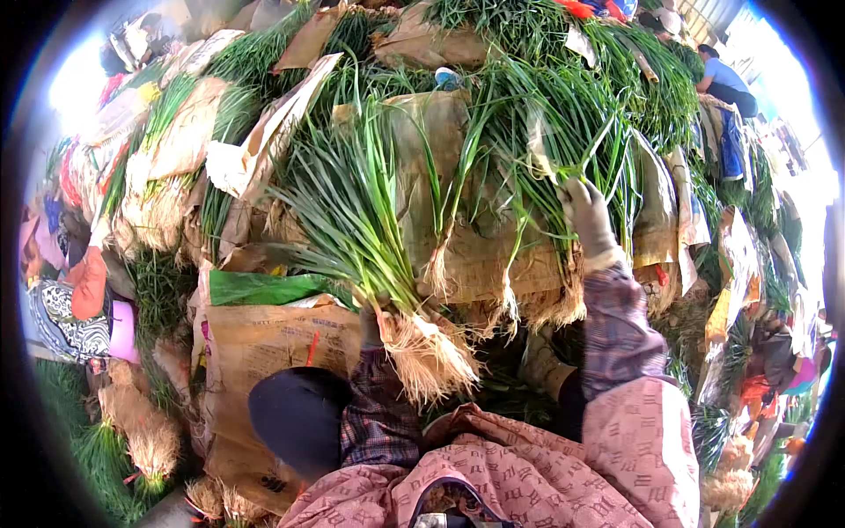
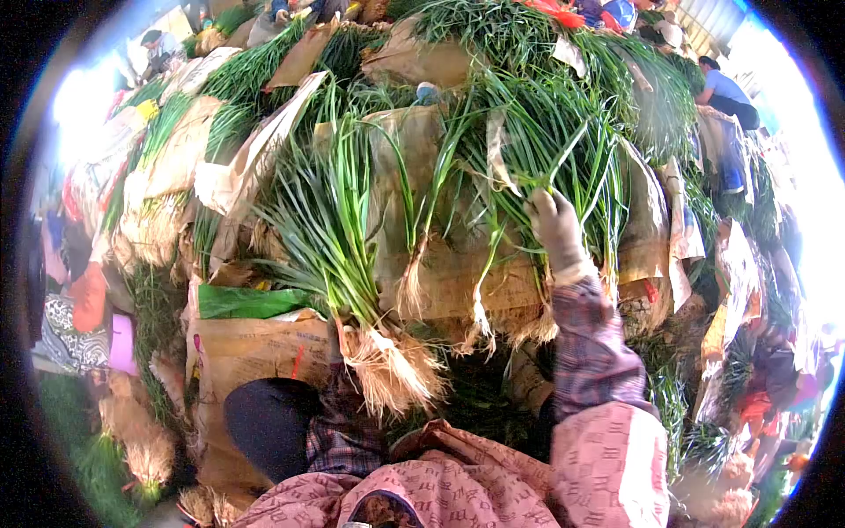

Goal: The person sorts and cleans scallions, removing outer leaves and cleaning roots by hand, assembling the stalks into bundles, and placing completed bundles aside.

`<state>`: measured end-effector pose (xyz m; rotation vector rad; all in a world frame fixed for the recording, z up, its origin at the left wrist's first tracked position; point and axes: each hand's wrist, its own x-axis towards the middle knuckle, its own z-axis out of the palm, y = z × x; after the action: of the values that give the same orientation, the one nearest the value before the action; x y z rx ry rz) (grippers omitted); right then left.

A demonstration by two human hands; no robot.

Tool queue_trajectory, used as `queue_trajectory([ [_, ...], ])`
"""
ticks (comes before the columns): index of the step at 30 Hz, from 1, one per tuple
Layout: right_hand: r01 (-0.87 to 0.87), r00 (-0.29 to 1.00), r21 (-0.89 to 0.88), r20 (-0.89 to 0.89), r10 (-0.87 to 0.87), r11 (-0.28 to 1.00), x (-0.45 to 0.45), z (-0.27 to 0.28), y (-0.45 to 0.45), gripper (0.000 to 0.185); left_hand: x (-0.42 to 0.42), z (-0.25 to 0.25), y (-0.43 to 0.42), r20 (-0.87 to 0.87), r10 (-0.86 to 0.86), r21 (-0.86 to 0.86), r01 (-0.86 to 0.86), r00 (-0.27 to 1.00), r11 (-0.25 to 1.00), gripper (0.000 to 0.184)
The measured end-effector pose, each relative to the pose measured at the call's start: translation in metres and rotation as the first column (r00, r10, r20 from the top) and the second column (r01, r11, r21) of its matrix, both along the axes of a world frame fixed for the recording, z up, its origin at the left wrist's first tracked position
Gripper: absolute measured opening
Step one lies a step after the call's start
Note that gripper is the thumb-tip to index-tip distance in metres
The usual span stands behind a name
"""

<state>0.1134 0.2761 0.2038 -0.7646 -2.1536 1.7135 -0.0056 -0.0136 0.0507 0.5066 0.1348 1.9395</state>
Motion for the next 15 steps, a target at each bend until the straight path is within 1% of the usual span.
queue_trajectory([
  [1,0.027,0.997,-0.12,-0.07,-0.036,0.992,0.017,0.018,0.017,0.029,-0.009,-0.019,-0.007,-0.052,0.053,-0.073,-0.056,0.997,0.996,0.052],
  [3,0.004,0.992,-0.263,-0.124,-0.038,0.965,0.05,0.042,0.025,0.031,-0.019,-0.084,-0.018,-0.153,0.145,-0.206,-0.175,0.977,0.963,0.04],
  [4,-0.036,0.995,-0.313,-0.104,0.003,0.949,0.061,0.046,0.017,0.031,-0.016,-0.159,-0.014,-0.295,0.421,-0.454,-0.513,0.858,0.728,0.036],
  [5,-0.092,0.996,-0.36,-0.043,0.082,0.928,0.068,0.043,0.004,0.032,-0.012,-0.158,-0.016,-0.269,0.395,-0.463,-0.478,0.878,0.746,0.034],
  [6,-0.167,0.978,-0.395,0.049,0.202,0.903,0.074,0.034,-0.013,0.032,-0.014,-0.15,-0.016,-0.25,0.372,-0.467,-0.448,0.894,0.762,0.032],
  [7,-0.293,0.884,-0.39,0.236,0.403,0.873,0.077,0.022,-0.032,0.033,-0.016,-0.145,-0.016,-0.23,0.348,-0.47,-0.417,0.909,0.778,0.03],
  [8,-0.588,0.56,-0.274,0.542,0.627,0.761,0.083,0.007,-0.054,0.03,-0.022,-0.143,-0.017,-0.287,0.308,-0.484,-0.415,0.907,0.77,0.033],
  [9,-0.784,0.153,-0.241,0.817,0.556,0.571,0.088,-0.012,-0.09,0.042,-0.033,-0.145,-0.021,-0.342,0.266,-0.498,-0.414,0.901,0.762,0.036],
  [10,-0.904,-0.289,-0.373,0.894,0.343,0.21,0.092,-0.03,-0.126,0.061,-0.043,-0.149,-0.024,-0.395,0.222,-0.511,-0.415,0.891,0.753,0.039],
  [11,-0.932,-0.236,-0.295,0.935,0.264,0.212,0.075,-0.043,-0.126,0.055,-0.046,-0.16,-0.028,-0.357,0.186,-0.504,-0.357,0.915,0.787,0.041],
  [12,-0.929,0.025,-0.065,0.971,0.237,0.365,0.053,-0.054,-0.115,0.049,-0.049,-0.171,-0.031,-0.319,0.147,-0.496,-0.298,0.936,0.816,0.043],
  [13,-0.862,0.268,0.154,0.947,0.176,0.484,0.022,-0.064,-0.102,0.044,-0.057,-0.193,-0.029,-0.2,0.104,-0.436,-0.184,0.974,0.881,0.043],
  [14,-0.768,0.423,0.313,0.903,0.075,0.559,-0.016,-0.077,-0.086,0.039,-0.053,-0.181,-0.033,-0.212,0.126,-0.474,-0.214,0.969,0.854,0.04],
  [15,-0.678,0.49,0.409,0.871,-0.039,0.61,-0.058,-0.098,-0.068,0.034,-0.042,-0.167,-0.034,-0.205,0.162,-0.51,-0.247,0.965,0.824,0.038],
])
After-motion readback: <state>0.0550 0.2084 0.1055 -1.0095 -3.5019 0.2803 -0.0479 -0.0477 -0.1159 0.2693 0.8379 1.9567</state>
